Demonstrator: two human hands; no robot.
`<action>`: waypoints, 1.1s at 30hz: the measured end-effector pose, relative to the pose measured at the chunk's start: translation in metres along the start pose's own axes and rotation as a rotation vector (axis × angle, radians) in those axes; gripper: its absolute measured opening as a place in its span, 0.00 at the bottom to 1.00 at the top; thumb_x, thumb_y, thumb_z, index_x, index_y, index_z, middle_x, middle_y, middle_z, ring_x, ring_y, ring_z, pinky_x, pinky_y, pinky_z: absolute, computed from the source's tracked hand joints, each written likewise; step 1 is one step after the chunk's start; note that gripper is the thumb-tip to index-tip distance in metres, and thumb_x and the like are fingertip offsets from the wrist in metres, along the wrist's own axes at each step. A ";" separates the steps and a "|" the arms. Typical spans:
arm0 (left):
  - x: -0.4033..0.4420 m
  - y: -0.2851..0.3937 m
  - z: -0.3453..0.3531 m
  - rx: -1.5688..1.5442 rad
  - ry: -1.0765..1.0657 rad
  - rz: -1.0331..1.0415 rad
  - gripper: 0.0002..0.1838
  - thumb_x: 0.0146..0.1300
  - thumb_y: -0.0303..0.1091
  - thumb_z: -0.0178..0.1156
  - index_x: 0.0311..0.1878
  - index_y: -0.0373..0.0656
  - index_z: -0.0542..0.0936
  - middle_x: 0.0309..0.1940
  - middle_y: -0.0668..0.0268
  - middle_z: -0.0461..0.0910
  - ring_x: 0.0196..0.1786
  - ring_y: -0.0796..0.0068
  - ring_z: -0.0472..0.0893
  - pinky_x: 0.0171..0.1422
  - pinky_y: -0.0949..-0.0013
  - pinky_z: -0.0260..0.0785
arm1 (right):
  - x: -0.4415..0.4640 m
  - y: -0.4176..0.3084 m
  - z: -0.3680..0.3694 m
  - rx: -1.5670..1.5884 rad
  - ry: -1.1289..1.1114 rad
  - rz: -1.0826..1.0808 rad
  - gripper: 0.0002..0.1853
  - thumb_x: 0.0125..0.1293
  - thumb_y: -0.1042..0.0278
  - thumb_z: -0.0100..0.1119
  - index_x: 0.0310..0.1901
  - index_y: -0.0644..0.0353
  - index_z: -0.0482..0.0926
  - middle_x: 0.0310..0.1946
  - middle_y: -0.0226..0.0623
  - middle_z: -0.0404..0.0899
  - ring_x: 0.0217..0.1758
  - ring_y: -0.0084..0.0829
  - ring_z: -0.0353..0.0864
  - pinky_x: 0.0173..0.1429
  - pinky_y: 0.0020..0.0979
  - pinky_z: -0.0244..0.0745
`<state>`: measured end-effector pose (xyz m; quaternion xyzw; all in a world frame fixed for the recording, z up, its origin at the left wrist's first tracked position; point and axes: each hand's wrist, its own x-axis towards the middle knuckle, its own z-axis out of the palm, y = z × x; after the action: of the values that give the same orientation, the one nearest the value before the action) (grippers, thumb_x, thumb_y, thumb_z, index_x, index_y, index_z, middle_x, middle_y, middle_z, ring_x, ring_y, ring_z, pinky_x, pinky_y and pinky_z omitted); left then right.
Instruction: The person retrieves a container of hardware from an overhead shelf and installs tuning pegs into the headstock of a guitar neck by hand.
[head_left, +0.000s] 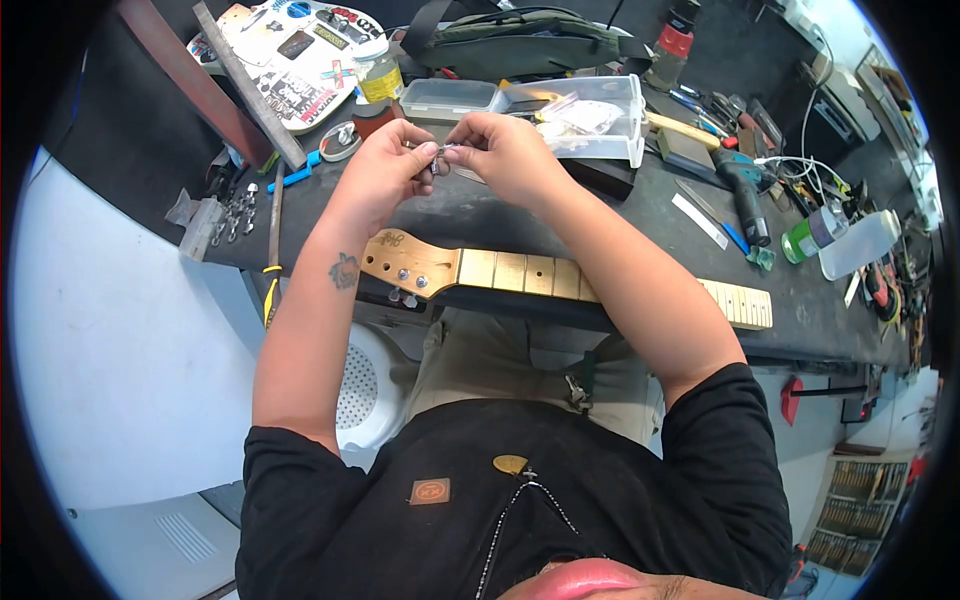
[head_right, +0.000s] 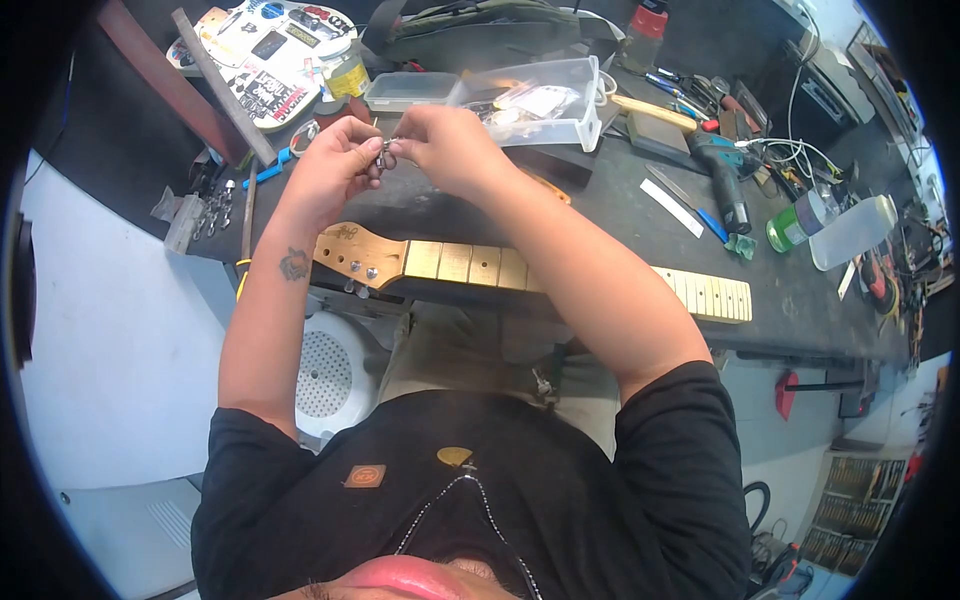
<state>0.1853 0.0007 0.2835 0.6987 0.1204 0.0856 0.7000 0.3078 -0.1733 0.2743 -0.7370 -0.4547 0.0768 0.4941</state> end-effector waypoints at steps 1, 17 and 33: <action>-0.001 0.001 -0.002 -0.075 -0.019 -0.042 0.08 0.82 0.32 0.62 0.55 0.40 0.77 0.39 0.66 0.86 0.37 0.81 0.82 0.43 0.71 0.79 | -0.001 -0.001 -0.002 -0.008 -0.006 -0.008 0.08 0.73 0.67 0.73 0.45 0.62 0.89 0.34 0.30 0.87 0.38 0.21 0.82 0.46 0.30 0.79; -0.001 0.003 0.000 -0.121 0.009 -0.068 0.05 0.81 0.35 0.63 0.50 0.45 0.79 0.40 0.68 0.86 0.37 0.84 0.82 0.44 0.74 0.79 | 0.004 0.005 0.001 0.077 -0.066 0.117 0.12 0.77 0.59 0.70 0.46 0.61 0.90 0.32 0.29 0.86 0.37 0.20 0.80 0.43 0.28 0.76; -0.005 0.006 0.002 -0.176 0.010 -0.084 0.05 0.80 0.34 0.65 0.48 0.46 0.79 0.37 0.67 0.87 0.35 0.83 0.83 0.41 0.75 0.80 | 0.008 0.012 -0.004 0.514 -0.159 0.217 0.12 0.76 0.64 0.71 0.48 0.66 0.88 0.34 0.31 0.88 0.34 0.19 0.83 0.41 0.24 0.81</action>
<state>0.1813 -0.0024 0.2893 0.6286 0.1449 0.0699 0.7609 0.3219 -0.1705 0.2693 -0.6236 -0.3762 0.2993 0.6164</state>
